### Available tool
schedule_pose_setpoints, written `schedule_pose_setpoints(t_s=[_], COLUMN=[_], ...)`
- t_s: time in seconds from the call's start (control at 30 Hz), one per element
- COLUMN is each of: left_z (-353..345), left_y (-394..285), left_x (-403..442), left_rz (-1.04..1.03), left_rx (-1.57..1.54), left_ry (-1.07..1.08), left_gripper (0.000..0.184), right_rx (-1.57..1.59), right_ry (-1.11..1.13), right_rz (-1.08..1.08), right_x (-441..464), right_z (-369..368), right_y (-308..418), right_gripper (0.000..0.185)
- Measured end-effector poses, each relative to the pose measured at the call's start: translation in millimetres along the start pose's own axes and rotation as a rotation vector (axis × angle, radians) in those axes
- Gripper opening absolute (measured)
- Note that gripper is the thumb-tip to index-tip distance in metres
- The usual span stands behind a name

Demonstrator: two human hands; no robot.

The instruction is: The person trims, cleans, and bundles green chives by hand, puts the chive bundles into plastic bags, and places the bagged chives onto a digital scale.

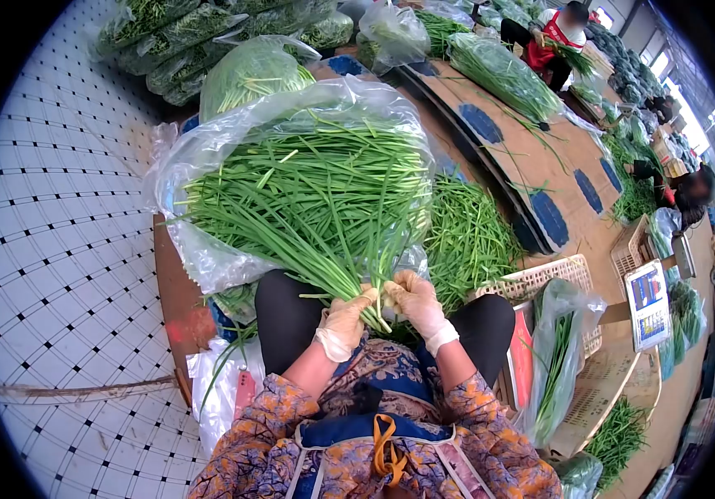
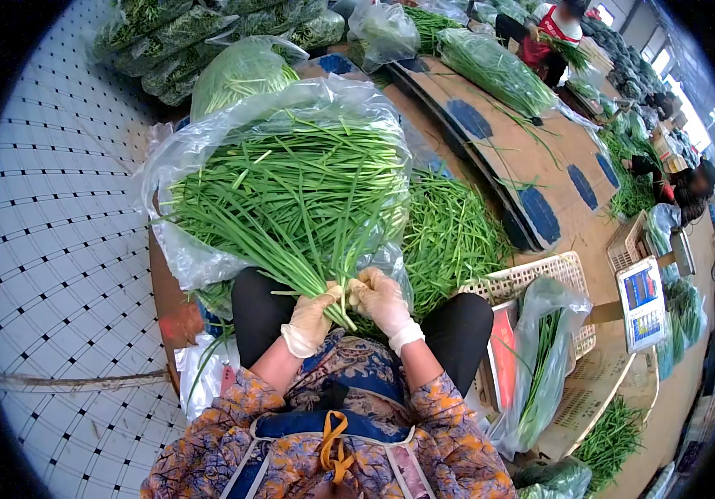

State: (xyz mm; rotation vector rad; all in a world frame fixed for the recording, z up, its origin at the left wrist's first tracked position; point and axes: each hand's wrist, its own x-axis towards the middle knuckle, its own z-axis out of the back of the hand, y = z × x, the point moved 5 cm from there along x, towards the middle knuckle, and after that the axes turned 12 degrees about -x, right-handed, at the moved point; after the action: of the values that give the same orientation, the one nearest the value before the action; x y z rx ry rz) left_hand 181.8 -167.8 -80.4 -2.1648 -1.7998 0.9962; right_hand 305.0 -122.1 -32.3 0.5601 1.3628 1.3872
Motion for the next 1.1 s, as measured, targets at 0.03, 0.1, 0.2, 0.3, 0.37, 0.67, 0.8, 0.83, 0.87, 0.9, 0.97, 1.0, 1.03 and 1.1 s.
schedule_pose_setpoints(t_s=[0.03, 0.1, 0.2, 0.3, 0.37, 0.67, 0.8, 0.83, 0.87, 0.9, 0.97, 1.0, 1.03, 1.1], left_z=[-4, -3, 6, 10, 21, 15, 8, 9, 8, 6, -3, -8, -9, -13], left_y=[-1, -2, -3, -1, 4, -8, 4, 6, 10, 13, 8, 2, -3, -7], left_x=[-3, -6, -9, -3, 4, -3, -1, -2, -2, -3, -10, -14, -17, -19], left_rz=[-0.002, -0.006, -0.03, 0.061, 0.074, 0.011, 0.131, 0.134, 0.172, 0.209, 0.173, 0.124, 0.073, -0.06], left_rx=[-0.038, -0.076, -0.09, -0.202, -0.183, -0.213, -0.33, -0.327, -0.323, -0.317, -0.228, -0.197, -0.168, 0.041], left_ry=[-0.034, -0.071, -0.19, -0.047, -0.024, -0.123, 0.014, 0.016, 0.039, 0.063, 0.035, 0.017, -0.001, 0.012], left_gripper=[0.014, 0.014, 0.012, 0.014, 0.017, 0.021, 0.021, 0.021, 0.022, 0.024, 0.027, 0.03, 0.034, 0.032], right_rx=[0.04, 0.106, -0.298, -0.288, -0.233, 1.098, 0.455, 0.405, 0.333, 0.519, 0.642, 0.644, 0.422, 0.032], right_ry=[0.01, -0.015, -0.055, 0.039, 0.084, -0.147, 0.069, 0.192, 0.236, 0.293, 0.379, 0.378, 0.239, 0.127], right_rz=[0.038, 0.051, 0.412, 0.422, 0.328, 0.39, 0.024, -0.084, -0.046, -0.105, -0.029, -0.024, 0.003, 0.098], right_x=[2, 0, -13, -16, -16, -15, 4, 7, 9, 19, 34, 32, 28, 31], right_z=[-1, -4, -5, -6, 0, 94, 48, 21, 0, -20, -32, -33, -28, -25], right_y=[-2, -11, 10, 4, -4, -20, -24, -28, -23, -32, -37, -28, -16, -16], right_gripper=[0.015, 0.013, 0.01, 0.011, 0.011, 0.021, 0.037, 0.04, 0.041, 0.036, 0.022, 0.022, 0.018, 0.012])
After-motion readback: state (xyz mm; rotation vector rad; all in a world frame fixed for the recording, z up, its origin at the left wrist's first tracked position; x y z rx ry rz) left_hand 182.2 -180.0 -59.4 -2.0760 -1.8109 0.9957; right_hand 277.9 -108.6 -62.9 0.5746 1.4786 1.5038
